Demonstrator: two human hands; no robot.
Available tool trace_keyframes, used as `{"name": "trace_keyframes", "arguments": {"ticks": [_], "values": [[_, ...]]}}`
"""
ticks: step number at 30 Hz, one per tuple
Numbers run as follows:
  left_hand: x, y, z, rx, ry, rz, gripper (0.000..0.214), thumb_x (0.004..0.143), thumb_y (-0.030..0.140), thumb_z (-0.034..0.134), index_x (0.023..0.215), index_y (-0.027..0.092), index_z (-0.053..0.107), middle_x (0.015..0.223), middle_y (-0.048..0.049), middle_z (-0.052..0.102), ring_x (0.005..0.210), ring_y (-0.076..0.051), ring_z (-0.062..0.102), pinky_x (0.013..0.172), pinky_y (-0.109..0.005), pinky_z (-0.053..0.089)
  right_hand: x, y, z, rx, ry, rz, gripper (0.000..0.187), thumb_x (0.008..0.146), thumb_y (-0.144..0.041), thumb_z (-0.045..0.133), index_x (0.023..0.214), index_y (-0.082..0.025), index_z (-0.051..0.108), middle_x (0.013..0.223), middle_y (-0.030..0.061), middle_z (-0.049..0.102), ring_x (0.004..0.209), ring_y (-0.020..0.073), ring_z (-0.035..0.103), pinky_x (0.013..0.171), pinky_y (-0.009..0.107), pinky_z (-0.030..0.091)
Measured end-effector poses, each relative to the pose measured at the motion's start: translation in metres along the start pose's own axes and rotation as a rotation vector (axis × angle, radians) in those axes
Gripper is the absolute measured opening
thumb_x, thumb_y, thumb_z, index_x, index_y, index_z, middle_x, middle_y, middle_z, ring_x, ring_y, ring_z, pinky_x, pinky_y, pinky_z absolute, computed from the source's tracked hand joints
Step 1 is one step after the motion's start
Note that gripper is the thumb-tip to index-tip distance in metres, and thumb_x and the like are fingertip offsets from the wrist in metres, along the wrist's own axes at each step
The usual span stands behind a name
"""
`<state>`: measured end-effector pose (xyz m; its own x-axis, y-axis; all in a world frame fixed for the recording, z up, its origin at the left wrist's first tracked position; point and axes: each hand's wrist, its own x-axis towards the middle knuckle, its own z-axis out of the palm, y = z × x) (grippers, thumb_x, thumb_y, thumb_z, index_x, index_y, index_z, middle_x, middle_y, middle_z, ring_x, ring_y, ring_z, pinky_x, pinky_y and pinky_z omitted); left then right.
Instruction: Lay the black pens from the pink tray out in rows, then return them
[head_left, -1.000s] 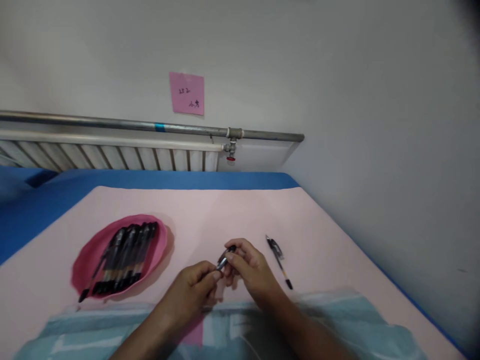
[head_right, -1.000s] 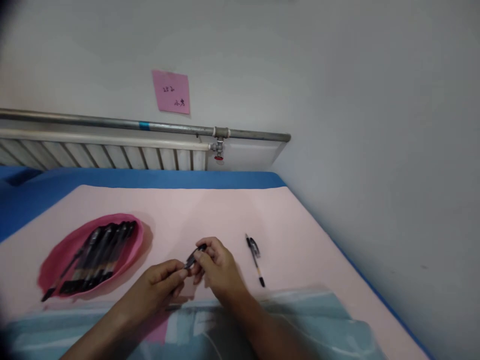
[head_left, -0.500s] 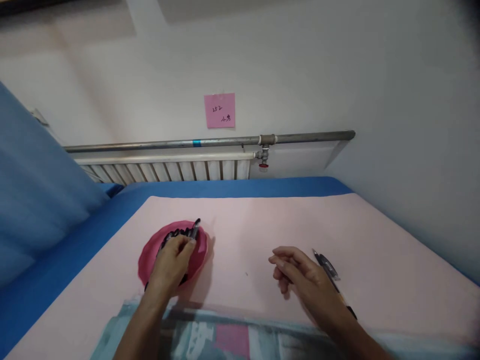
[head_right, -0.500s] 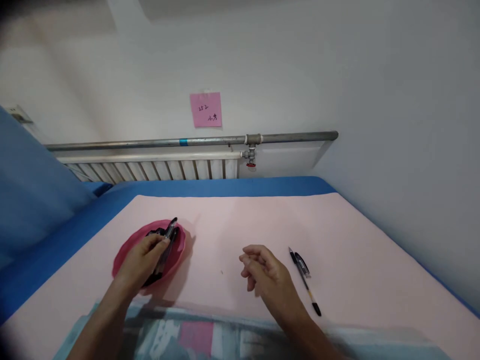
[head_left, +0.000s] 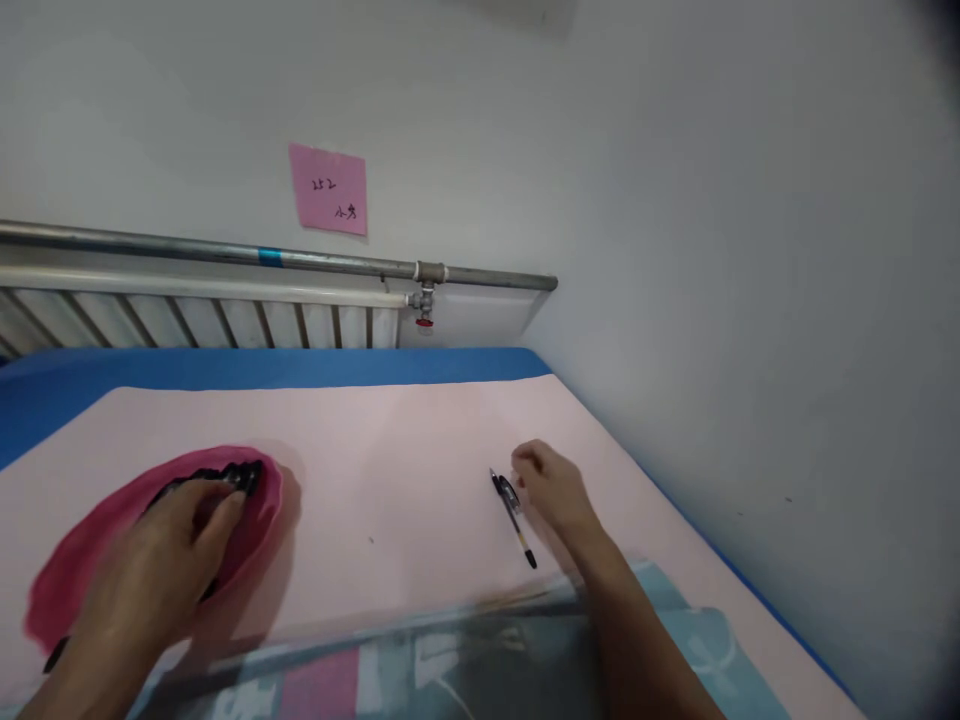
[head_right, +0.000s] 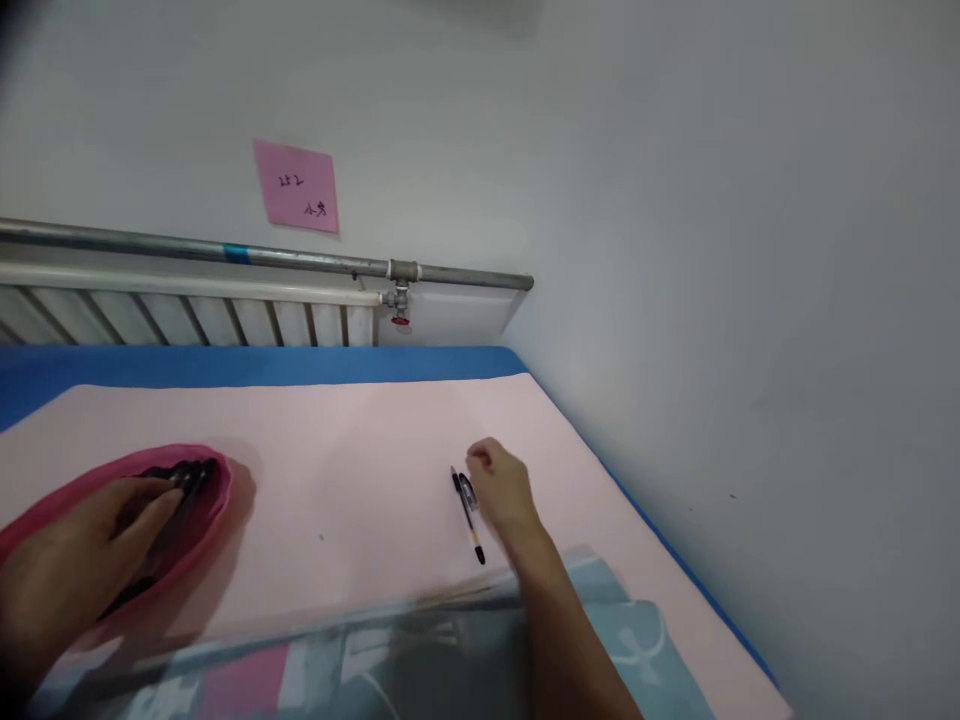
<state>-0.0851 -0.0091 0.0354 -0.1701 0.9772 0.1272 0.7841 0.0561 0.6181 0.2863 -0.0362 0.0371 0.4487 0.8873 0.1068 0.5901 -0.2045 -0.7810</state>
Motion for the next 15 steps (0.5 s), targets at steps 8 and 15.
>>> {"name": "trace_keyframes", "arguments": {"ticks": [8,15], "values": [[-0.052,0.059,0.047,-0.192,-0.154,0.168,0.022,0.074,0.043,0.054,0.086,0.025,0.061,0.074,-0.0023,0.066,0.064,-0.020,0.060,0.060,-0.026,0.039,-0.030,-0.006,-0.006,-0.735,-0.424,-0.014,0.009,0.069,-0.011,0.048,0.067,-0.018,0.052,0.065,0.0037,0.059,0.056,0.0140,0.049,0.050,0.025,0.021],[-0.072,0.077,0.076,-0.584,-0.430,0.005,0.029,0.074,0.049,0.055,0.081,0.022,0.062,0.058,0.0021,0.055,0.053,-0.013,0.048,0.050,-0.023,0.033,-0.042,-0.013,0.009,-0.445,-0.526,-0.108,0.011,0.064,-0.008,0.049,0.066,-0.019,0.049,0.060,-0.0012,0.056,0.056,0.0113,0.049,0.049,0.021,0.025]]}}
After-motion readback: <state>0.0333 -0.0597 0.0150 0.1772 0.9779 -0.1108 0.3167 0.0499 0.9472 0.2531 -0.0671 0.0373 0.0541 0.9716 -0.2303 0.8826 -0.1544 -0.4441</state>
